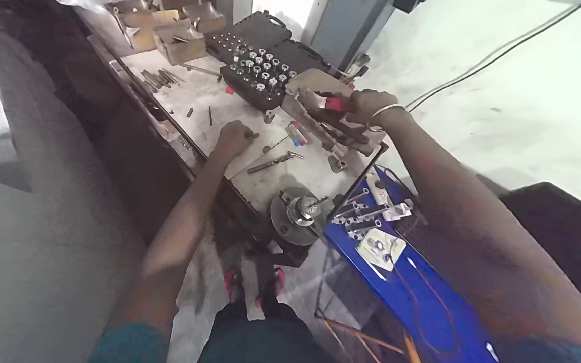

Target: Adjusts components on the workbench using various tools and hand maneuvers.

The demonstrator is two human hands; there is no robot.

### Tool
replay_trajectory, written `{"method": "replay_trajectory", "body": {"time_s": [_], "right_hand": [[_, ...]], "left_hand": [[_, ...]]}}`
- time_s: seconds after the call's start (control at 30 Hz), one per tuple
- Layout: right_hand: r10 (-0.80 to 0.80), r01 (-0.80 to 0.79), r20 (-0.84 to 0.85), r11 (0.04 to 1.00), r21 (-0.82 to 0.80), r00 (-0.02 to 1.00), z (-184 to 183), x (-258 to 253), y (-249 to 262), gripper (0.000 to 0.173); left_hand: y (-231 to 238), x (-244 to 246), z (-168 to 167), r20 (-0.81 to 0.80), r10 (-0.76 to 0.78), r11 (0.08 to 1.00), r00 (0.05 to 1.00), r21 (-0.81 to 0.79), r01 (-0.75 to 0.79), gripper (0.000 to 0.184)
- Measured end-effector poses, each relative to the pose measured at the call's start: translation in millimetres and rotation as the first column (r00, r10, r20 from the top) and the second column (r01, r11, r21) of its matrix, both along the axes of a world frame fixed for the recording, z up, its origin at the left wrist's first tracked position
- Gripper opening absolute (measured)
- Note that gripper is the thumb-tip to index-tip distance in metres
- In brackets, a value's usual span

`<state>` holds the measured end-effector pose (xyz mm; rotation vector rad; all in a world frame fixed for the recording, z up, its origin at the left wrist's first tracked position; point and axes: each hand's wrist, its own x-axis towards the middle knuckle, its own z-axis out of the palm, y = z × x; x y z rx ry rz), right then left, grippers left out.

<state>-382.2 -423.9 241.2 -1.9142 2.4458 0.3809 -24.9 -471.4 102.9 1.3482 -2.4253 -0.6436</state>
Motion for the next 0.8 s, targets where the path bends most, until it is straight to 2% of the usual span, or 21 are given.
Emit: {"method": "replay_trajectory", "body": {"time_s": [0.03, 0.1, 0.17, 0.2, 0.27, 0.33, 0.4, 0.47, 0.53, 0.6, 0.63, 0.7, 0.73, 0.8], "right_hand": [[-0.005, 0.005, 0.0, 1.0, -0.013, 1.0, 11.2, -1.0, 12.4, 0.056], [-0.017, 0.025, 0.102, 0.997, -0.078, 0.995, 24.9, -9.3, 49.5, 0.051], [-0.001, 0.08, 0.325, 0.97, -0.229, 0.946, 18.9, -20.6, 101.0, 0.043], [0.017, 0.141, 0.463, 0.941, -0.306, 0.886, 9.4, -20.4, 133.8, 0.04], [0.086, 0.303, 0.73, 0.872, -0.384, 0.678, -10.9, -5.7, 190.4, 0.037], [0.227, 0.446, 0.903, 0.809, -0.384, 0.366, -33.7, 15.9, 228.2, 0.032], [0.338, 0.496, 0.93, 0.788, -0.364, 0.146, -47.3, 32.1, 255.8, 0.03], [0.399, 0.567, 0.917, 0.76, -0.318, -0.02, -53.6, 43.4, 276.4, 0.027], [0.45, 0.6, 0.877, 0.753, -0.271, -0.168, -57.6, 46.7, 290.4, 0.027], [0.464, 0.591, 0.848, 0.769, -0.242, -0.256, -59.4, 43.9, 300.4, 0.03], [0.46, 0.584, 0.84, 0.779, -0.227, -0.287, -58.5, 41.2, 303.9, 0.029], [0.45, 0.56, 0.829, 0.801, -0.21, -0.333, -56.5, 35.3, 311.6, 0.03], [0.45, 0.546, 0.824, 0.81, -0.214, -0.345, -56.1, 32.7, 316.0, 0.03], [0.448, 0.521, 0.816, 0.825, -0.219, -0.365, -55.7, 28.8, 326.0, 0.03]], "left_hand": [[0.4, 0.8, 1.8, 0.0, 0.002, 1.0, 1.0, 0.004, -0.002, 0.023], [1.8, 4.9, 6.4, -0.021, 0.01, 1.0, 1.0, 0.012, -0.009, 0.032], [7.6, 15.8, 7.8, -0.077, 0.022, 0.999, 0.997, -0.039, -0.025, 0.037], [18.1, 22.4, 11.3, -0.118, 0.034, 0.996, 0.992, -0.072, -0.043, 0.033], [54.2, 38.2, 21.3, -0.26, 0.057, 0.977, 0.964, -0.183, -0.107, 0.025], [98.5, 55.1, 37.2, -0.358, 0.1, 0.966, 0.928, -0.19, -0.178, 0.025], [147.7, 66.8, 49.4, -0.453, 0.143, 0.951, 0.88, -0.184, -0.249, 0.028], [199.3, 69.5, 59.5, -0.517, 0.175, 0.942, 0.838, -0.16, -0.295, 0.034], [245.9, 63.9, 59.3, -0.62, 0.12, 0.956, 0.776, -0.139, -0.259, 0.031], [281.1, 52.8, 57.3, -0.727, -0.024, 0.991, 0.686, -0.109, -0.081, 0.015], [294.4, 45.9, 56.1, -0.74, -0.074, 0.995, 0.669, -0.098, 0.002, 0.015], [316.3, 31.8, 53.5, -0.717, -0.133, 0.991, 0.684, -0.102, 0.086, 0.022], [325.7, 24.5, 52.3, -0.689, -0.152, 0.988, 0.708, -0.118, 0.097, 0.015], [345.2, 6.5, 51.0, -0.622, -0.139, 0.989, 0.77, -0.129, 0.074, 0.02]]}}
